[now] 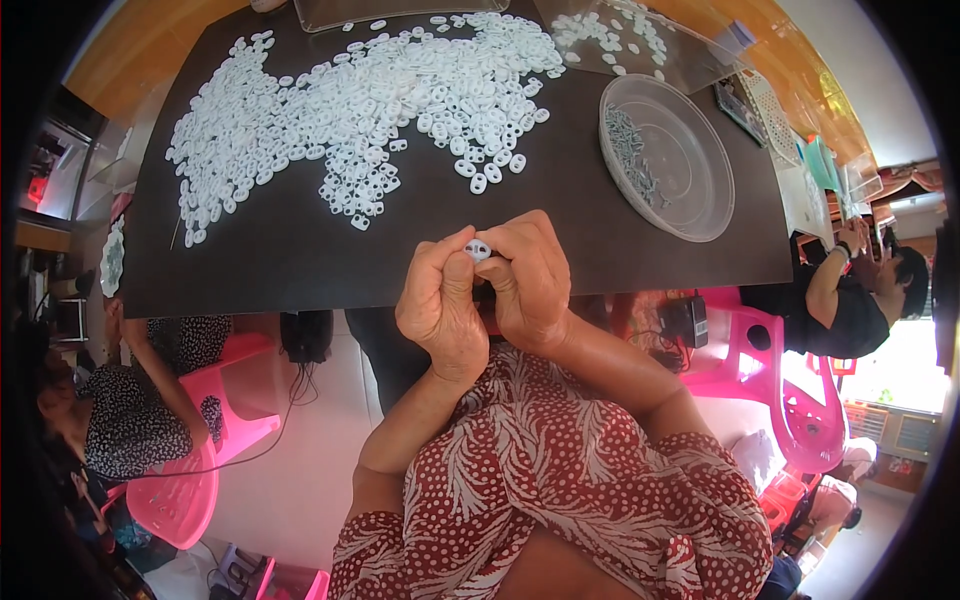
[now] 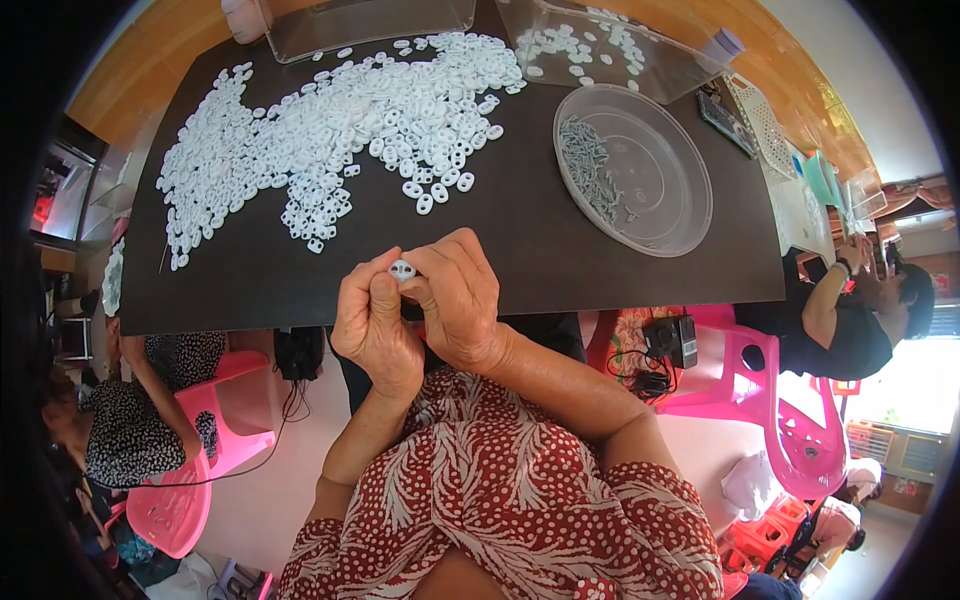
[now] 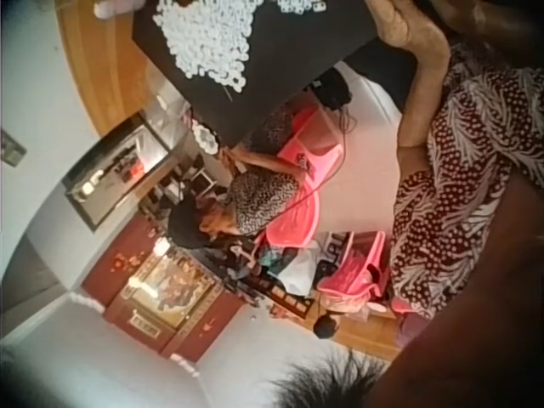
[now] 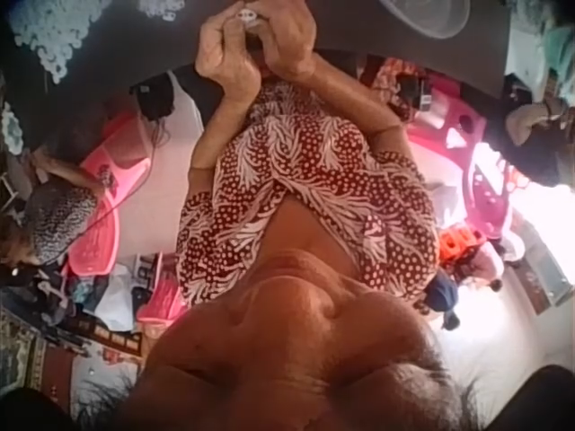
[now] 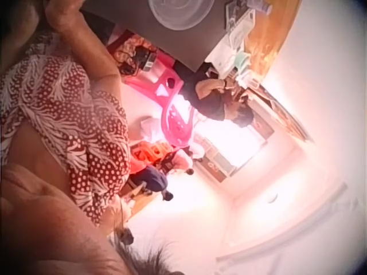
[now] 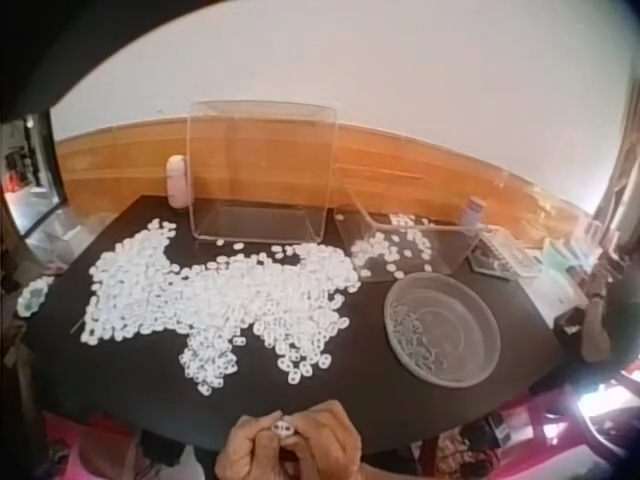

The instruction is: Assembling small white plastic components by inserting metal pins into them.

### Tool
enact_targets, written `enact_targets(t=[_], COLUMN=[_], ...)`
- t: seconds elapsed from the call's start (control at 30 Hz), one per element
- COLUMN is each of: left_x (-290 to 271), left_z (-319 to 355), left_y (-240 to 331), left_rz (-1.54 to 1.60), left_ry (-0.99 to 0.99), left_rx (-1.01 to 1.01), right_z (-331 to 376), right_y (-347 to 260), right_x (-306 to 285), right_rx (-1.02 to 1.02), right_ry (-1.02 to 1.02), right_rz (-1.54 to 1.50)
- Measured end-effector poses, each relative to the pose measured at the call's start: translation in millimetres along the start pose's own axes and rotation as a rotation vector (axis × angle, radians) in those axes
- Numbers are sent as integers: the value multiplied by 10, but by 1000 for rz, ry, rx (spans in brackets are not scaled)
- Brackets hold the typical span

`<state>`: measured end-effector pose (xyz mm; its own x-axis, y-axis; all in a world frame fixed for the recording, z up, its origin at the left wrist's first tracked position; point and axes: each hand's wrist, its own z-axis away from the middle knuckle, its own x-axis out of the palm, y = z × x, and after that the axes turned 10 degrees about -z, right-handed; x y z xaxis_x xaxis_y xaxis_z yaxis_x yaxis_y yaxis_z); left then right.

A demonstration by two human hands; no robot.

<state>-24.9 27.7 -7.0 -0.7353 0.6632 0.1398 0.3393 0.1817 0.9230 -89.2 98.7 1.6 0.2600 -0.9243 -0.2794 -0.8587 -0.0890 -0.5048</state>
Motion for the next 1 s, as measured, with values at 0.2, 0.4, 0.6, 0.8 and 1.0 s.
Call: enact_targets(t=[0.2, 0.4, 0.6, 0.8, 1.0], left_x=[9, 24, -49, 2, -27], left_z=[-11, -1, -159, -403, -996], left_y=[-28, -45, -3, 36, -255], left_rz=[-36, -100, -297, -489, -842], left_ry=[-3, 16, -162, -283, -214], left_rx=[14, 30, 81, 253, 563], right_z=[-9, 7, 47, -129, -917], right_y=[-10, -17, -8, 86, 459], right_x=[35, 67, -99, -279, -881], right_rx=[16, 56, 385, 560, 364], right_ry=[18, 31, 7, 30, 167], right_rz=[10, 0, -138, -216, 61])
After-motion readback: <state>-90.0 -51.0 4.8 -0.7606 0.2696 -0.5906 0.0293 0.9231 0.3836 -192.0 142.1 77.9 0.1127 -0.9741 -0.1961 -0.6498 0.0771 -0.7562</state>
